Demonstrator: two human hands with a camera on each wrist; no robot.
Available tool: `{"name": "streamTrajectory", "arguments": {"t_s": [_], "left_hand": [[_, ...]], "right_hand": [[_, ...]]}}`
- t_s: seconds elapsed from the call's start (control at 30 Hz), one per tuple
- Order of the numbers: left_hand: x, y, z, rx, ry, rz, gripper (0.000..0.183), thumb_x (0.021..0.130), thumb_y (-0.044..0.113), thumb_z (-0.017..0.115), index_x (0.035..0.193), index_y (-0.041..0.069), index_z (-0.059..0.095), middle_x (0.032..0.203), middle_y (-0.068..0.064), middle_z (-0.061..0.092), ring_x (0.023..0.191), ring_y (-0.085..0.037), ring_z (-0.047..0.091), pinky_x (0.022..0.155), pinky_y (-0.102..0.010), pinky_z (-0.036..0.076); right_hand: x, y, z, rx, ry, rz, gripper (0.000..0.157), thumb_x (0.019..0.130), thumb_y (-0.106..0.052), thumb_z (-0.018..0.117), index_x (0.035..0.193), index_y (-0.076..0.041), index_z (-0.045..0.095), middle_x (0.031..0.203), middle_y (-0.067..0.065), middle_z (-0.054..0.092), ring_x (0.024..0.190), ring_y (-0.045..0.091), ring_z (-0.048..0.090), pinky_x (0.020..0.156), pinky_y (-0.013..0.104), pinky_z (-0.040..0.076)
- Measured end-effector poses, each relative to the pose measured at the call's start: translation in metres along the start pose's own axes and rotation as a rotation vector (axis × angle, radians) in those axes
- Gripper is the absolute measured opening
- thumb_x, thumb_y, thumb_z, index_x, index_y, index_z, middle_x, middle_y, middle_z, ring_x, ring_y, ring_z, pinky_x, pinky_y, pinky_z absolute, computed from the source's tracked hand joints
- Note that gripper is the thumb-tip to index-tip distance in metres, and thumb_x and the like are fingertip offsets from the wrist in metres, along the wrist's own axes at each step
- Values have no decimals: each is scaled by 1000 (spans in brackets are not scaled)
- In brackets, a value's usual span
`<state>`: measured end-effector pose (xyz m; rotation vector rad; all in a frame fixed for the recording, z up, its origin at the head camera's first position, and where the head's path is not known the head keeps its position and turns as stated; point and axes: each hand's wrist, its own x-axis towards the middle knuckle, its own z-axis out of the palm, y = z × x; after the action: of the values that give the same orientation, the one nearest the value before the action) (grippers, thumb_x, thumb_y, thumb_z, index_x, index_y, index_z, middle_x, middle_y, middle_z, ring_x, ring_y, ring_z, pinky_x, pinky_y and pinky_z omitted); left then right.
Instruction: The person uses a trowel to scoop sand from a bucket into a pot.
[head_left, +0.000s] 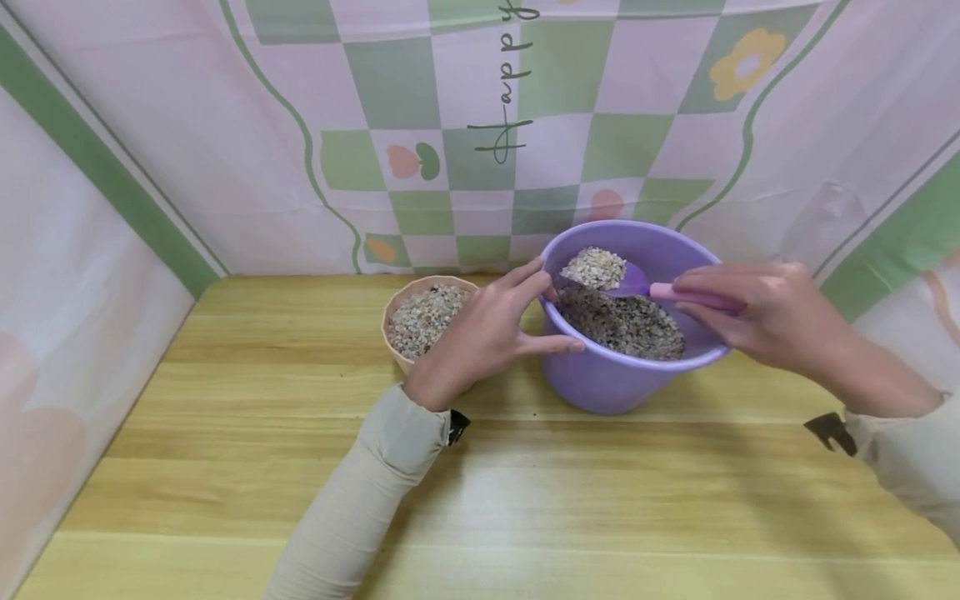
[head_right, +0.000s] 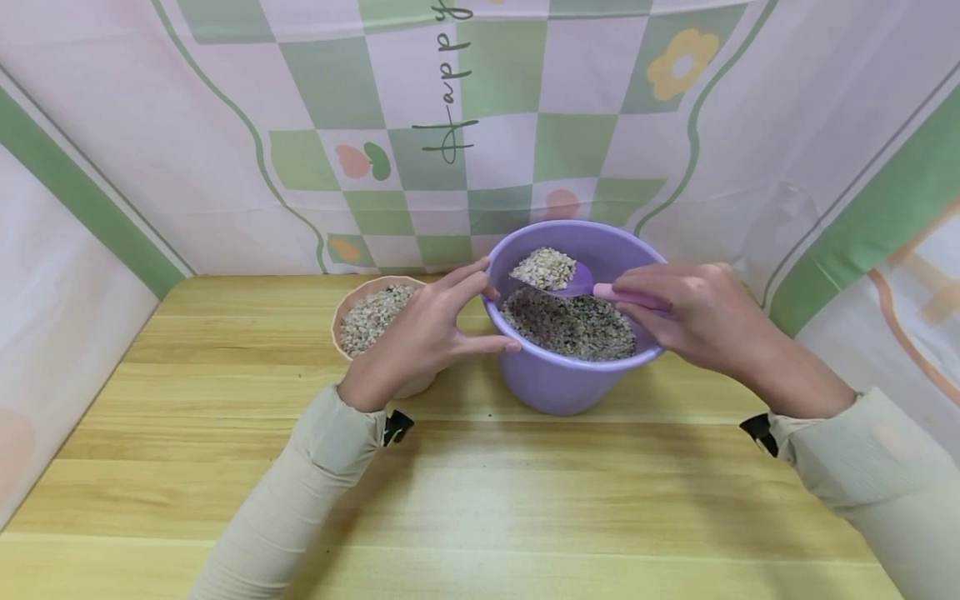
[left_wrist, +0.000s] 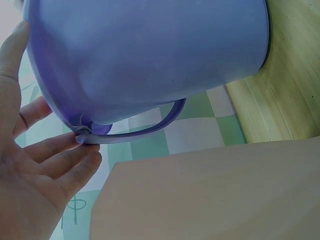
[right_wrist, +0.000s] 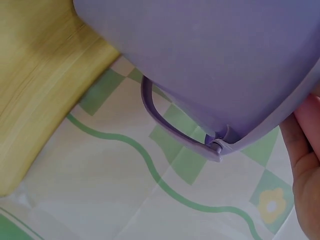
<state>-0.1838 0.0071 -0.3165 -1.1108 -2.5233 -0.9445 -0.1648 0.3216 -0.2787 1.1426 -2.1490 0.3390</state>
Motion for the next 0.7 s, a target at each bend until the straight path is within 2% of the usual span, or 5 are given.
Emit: {"name": "streamTrajectory", "arguments": {"t_s": [0.17, 0.33, 0.47, 0.6, 0.7], "left_hand": [[0, 0, 0, -2, 0, -2, 51, 78, 58, 77, 102, 19, 54, 147, -3, 49, 63, -9, 52, 55, -19, 46], [0, -1, 0, -4, -9, -8, 51, 79, 59, 76, 103, 19, 55, 146, -2, 50, 65, -10, 52, 57, -21, 46], [0, -1, -1, -1, -16, -2, 51, 79, 59, 75, 103, 20, 54, 141, 0, 52, 63, -9, 51, 55, -20, 46], [1, -1, -2, -1, -14, 8, 50, 79, 59, 75, 102, 20, 53, 133, 4, 54, 64, -8, 51, 55, -19, 46], [1, -2, -2, -3, -13, 16, 49, 80, 59, 75, 102, 21, 54, 131, 5, 55, 67, -7, 52, 58, -19, 47]], "right_hand": [[-1, -3, -2, -28, 15, -3, 56, 101, -53, 49, 88, -8, 80, 85, 7, 76, 66, 24, 72, 74, 11, 52], [-1, -6, -4, -29, 42, -6, 57, 100, -54, 50, 86, -8, 80, 83, 8, 76, 65, 23, 72, 64, 17, 55], [-1, -9, -7, -23, 63, 3, 58, 99, -55, 52, 85, -6, 80, 83, 8, 76, 67, 17, 73, 67, 14, 53], [-2, -12, -10, -23, 85, 25, 60, 98, -57, 53, 84, -5, 80, 84, 8, 76, 79, 2, 71, 75, 8, 49], [-1, -15, -12, -8, 98, 40, 61, 97, -57, 54, 84, -3, 79, 87, 8, 75, 98, -15, 60, 82, 4, 44]]}}
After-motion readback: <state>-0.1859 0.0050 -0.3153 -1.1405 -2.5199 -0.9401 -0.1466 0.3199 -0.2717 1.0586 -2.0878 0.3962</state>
